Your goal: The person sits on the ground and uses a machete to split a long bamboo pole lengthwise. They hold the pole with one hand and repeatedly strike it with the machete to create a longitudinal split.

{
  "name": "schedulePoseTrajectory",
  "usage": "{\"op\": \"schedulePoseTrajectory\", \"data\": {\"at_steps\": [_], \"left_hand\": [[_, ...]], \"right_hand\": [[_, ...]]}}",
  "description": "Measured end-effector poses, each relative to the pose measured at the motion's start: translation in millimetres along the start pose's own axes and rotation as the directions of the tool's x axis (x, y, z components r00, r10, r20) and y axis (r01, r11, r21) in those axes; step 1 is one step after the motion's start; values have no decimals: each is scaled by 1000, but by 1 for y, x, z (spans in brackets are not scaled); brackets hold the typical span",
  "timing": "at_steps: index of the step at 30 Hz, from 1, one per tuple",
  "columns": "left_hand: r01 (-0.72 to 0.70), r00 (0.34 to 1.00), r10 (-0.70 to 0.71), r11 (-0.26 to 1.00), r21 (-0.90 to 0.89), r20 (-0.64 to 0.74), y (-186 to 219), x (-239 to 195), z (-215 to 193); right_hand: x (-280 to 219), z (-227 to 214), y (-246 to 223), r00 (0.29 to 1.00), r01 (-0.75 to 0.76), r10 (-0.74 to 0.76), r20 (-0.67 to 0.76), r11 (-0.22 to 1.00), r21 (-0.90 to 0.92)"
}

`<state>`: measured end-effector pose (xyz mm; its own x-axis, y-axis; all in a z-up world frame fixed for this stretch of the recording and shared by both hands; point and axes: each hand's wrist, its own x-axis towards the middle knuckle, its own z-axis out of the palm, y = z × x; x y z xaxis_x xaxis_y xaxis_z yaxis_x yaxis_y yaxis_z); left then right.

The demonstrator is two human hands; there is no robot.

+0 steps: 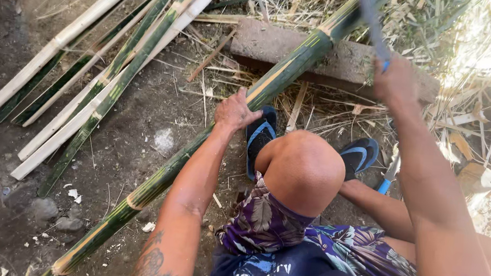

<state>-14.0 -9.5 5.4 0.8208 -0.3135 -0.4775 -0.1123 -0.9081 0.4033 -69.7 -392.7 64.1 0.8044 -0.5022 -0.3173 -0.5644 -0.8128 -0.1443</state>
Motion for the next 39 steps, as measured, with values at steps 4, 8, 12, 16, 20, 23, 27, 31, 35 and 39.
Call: {"op": "schedulePoseTrajectory", "data": {"at_steps": [4,8,12,16,20,23,27,31,35,39], "left_hand": [[-12,997,13,1000,-19,79,-12,2,5],[-24,996,27,999,-36,84,-15,10,5],[-36,999,37,999,-29,37,-17,7,-3],[-18,992,32,993,-115,120,-18,15,-3],[-64,996,74,987,-148,59,-38,32,12],[-52,984,92,968,-247,152,-52,38,34],[2,864,274,838,-546,423,-52,42,43],[-228,936,319,872,-433,149,-34,19,46],[-119,991,125,988,-103,54,-6,1,30],[-95,994,97,994,-52,49,15,-6,26]], "right_hand": [[-36,43,-24,920,349,-311,237,927,-140],[-42,49,-16,923,288,-211,323,934,-213],[-11,19,2,986,-158,165,-7,957,244],[-18,25,-10,989,132,-130,75,991,-30],[-49,53,-33,871,434,-364,330,884,-172],[-37,33,-17,997,65,-62,48,995,-70],[16,-24,22,986,-163,169,-6,956,245],[-2,-8,22,997,27,-33,-69,995,-98],[-66,39,-13,980,189,-186,66,981,-39],[-77,25,-5,848,468,-357,392,851,-239]]}}
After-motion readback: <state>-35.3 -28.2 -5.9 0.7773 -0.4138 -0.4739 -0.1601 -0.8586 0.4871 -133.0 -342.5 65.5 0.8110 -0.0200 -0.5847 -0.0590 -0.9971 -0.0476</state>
